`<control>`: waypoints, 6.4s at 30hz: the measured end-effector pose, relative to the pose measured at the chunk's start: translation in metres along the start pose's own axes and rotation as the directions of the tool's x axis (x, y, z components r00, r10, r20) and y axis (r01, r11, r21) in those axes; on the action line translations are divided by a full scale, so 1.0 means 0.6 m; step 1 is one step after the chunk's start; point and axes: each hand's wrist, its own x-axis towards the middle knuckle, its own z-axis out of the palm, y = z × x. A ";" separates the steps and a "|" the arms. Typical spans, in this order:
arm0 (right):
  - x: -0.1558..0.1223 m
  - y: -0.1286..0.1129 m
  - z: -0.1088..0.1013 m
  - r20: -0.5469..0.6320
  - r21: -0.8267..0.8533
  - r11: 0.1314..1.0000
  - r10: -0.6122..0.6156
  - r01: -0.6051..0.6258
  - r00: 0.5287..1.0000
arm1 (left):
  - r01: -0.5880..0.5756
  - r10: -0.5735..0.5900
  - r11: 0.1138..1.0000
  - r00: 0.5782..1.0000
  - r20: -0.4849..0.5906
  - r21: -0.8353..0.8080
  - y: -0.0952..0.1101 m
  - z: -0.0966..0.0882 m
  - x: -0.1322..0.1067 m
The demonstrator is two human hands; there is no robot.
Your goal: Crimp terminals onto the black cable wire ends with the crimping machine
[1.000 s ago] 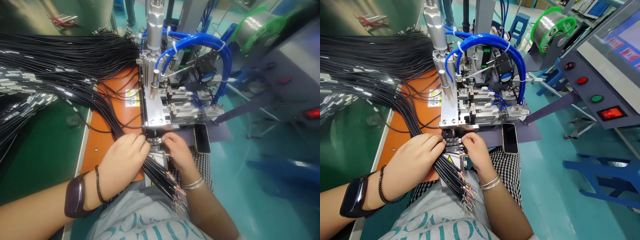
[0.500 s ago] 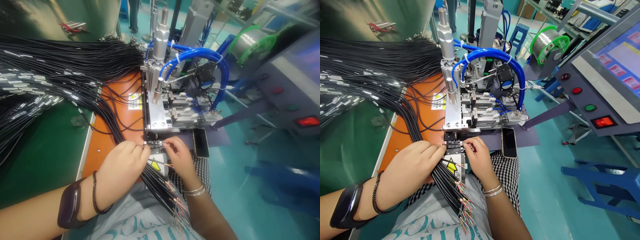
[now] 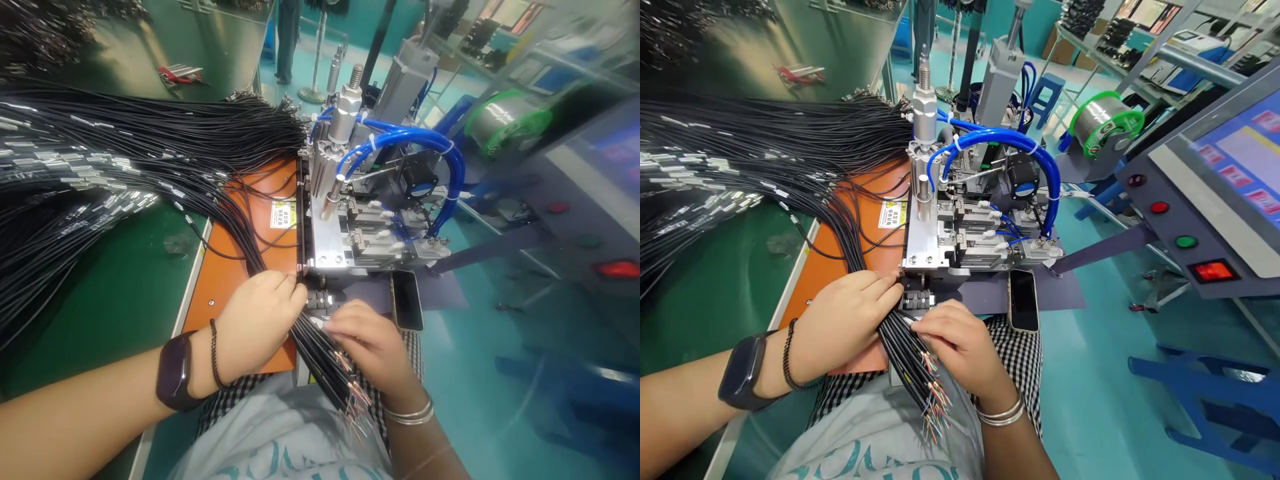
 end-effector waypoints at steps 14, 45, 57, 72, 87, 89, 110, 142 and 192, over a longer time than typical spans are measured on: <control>0.021 0.010 0.033 -0.229 -0.092 0.975 0.178 -0.204 0.957 | -0.159 0.136 0.979 0.976 -0.171 -0.130 -0.010 -0.008 0.006; 0.021 -0.011 0.053 -0.330 -0.086 0.956 0.240 -0.282 0.913 | -0.018 -0.014 0.976 0.989 -0.148 -0.217 0.001 -0.001 0.006; 0.030 0.003 0.021 -0.310 -0.198 0.914 0.285 -0.354 0.907 | -0.082 0.076 0.983 0.996 -0.039 -0.167 -0.011 0.002 0.002; 0.021 0.035 0.011 -0.104 0.205 0.749 0.656 -0.630 0.747 | -0.119 0.120 0.993 0.992 0.038 -0.011 -0.005 -0.002 0.010; 0.029 0.041 0.010 -0.087 0.187 0.740 0.667 -0.646 0.740 | -0.131 0.128 0.990 0.990 0.061 0.048 0.002 -0.004 0.017; 0.027 0.042 0.011 -0.092 0.223 0.736 0.669 -0.640 0.737 | -0.132 0.129 0.990 0.990 0.057 0.054 0.003 -0.004 0.019; 0.024 0.060 0.033 -0.142 0.647 0.596 0.707 -0.475 0.693 | -0.121 0.119 0.991 0.992 0.036 0.060 0.000 0.006 0.017; 0.001 0.004 -0.007 -0.060 -0.184 0.970 0.147 -0.156 0.987 | -0.030 0.031 0.992 0.999 -0.006 0.121 0.038 -0.021 -0.010; 0.006 0.001 0.008 -0.371 -0.209 0.949 0.146 -0.236 0.917 | -0.266 0.252 0.964 0.929 -0.272 -0.017 -0.018 -0.007 0.009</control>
